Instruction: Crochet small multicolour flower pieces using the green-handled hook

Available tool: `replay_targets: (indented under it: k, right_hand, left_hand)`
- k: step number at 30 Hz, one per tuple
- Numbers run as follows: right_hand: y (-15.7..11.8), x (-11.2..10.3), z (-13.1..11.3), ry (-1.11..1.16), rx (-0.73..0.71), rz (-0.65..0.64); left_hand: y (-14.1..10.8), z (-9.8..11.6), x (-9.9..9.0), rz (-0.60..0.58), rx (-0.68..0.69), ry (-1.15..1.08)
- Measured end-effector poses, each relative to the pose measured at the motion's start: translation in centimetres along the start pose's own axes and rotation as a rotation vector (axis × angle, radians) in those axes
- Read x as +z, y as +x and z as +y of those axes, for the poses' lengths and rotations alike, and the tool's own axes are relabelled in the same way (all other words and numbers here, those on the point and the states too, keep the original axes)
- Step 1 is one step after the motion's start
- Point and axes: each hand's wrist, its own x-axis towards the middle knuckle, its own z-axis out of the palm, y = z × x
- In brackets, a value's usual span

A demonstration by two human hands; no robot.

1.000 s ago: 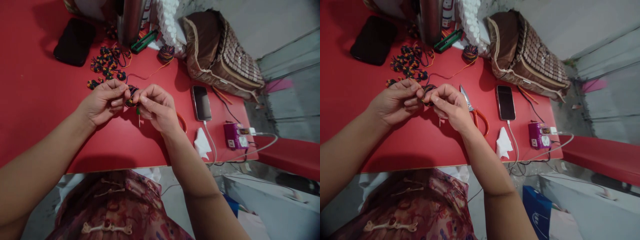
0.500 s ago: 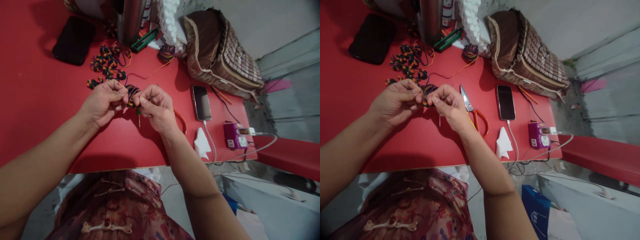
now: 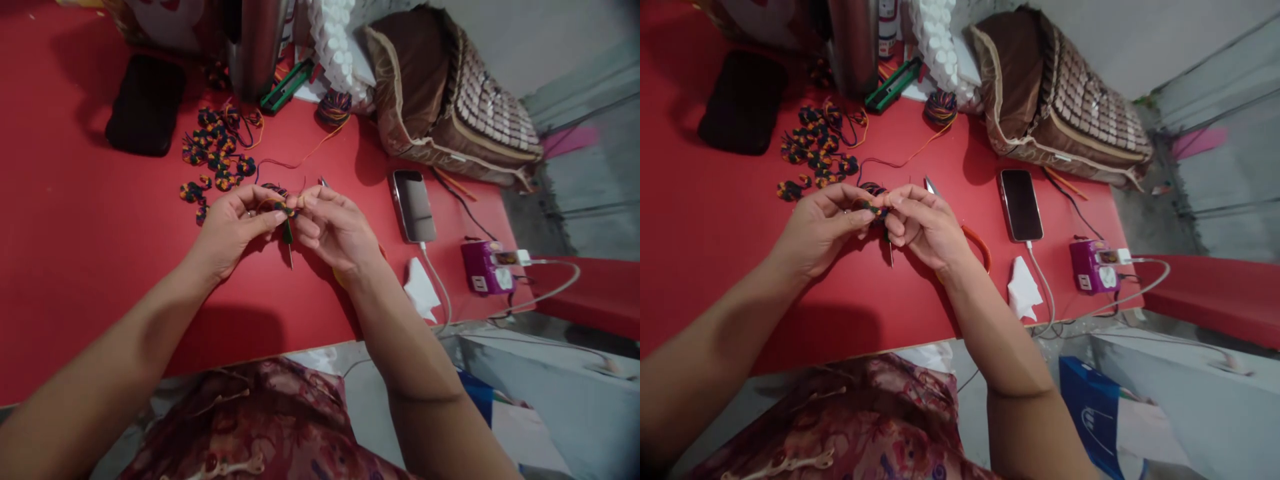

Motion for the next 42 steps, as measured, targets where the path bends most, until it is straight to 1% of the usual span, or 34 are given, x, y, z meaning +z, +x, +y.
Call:
replay_targets:
  k: [4, 7, 11, 14, 16, 19, 22, 25, 29, 33, 35, 39, 42]
  right_hand:
    - [-0.3, 0.1, 0.1, -0.056, -0.058, 0.013]
    - [-0.6, 0.1, 0.2, -0.109, -0.036, 0.003]
    - [-0.4, -0.2, 0.7, -0.185, -0.020, -0.044]
    - [-0.1, 0.0, 1.0, -0.112, -0.028, -0.094]
    - [-0.1, 0.6, 1.1, -0.018, 0.046, -0.120]
    - [-0.7, 1.5, 1.1, 0.107, 0.147, -0.106]
    - [-1.1, 2.0, 1.2, 0.139, 0.151, -0.070]
    - [-0.9, 1.9, 1.4, 0.120, 0.098, -0.008]
    - [-0.2, 1.2, 1.9, 0.112, 0.057, 0.040]
    - [0.1, 0.9, 2.3, 0.078, 0.005, 0.052]
    - [0.2, 1.2, 2.0, 0.053, 0.019, 0.056]
    - [0.8, 2.7, 0.8, -0.061, 0.121, 0.067]
    - [1.8, 3.4, 0.7, -0.103, 0.102, 0.075]
  left_hand:
    - [-0.3, 0.1, -0.2, 0.020, -0.034, 0.028]
    - [-0.5, 0.2, -0.3, 0.017, -0.056, 0.049]
    - [-0.4, 0.2, -0.5, 0.002, -0.048, 0.054]
    - [-0.2, 0.3, -0.8, -0.017, -0.020, 0.044]
    - [-0.1, 0.6, -1.0, -0.026, -0.004, 0.045]
    - [-0.1, 1.2, -1.2, -0.047, 0.055, 0.099]
    - [-0.1, 1.6, -1.3, -0.044, 0.105, 0.145]
    - [0.1, 1.6, -1.4, -0.030, 0.088, 0.118]
    - [0.8, 1.2, -1.8, -0.061, 0.046, 0.023]
    - [1.4, 0.9, -2.1, -0.042, 0.088, 0.023]
    - [1.6, 0.9, -2.1, -0.030, 0.102, 0.003]
    - [2.0, 1.2, -1.9, -0.027, 0.100, -0.062]
    - [2.2, 1.4, -2.0, -0.014, 0.112, -0.105]
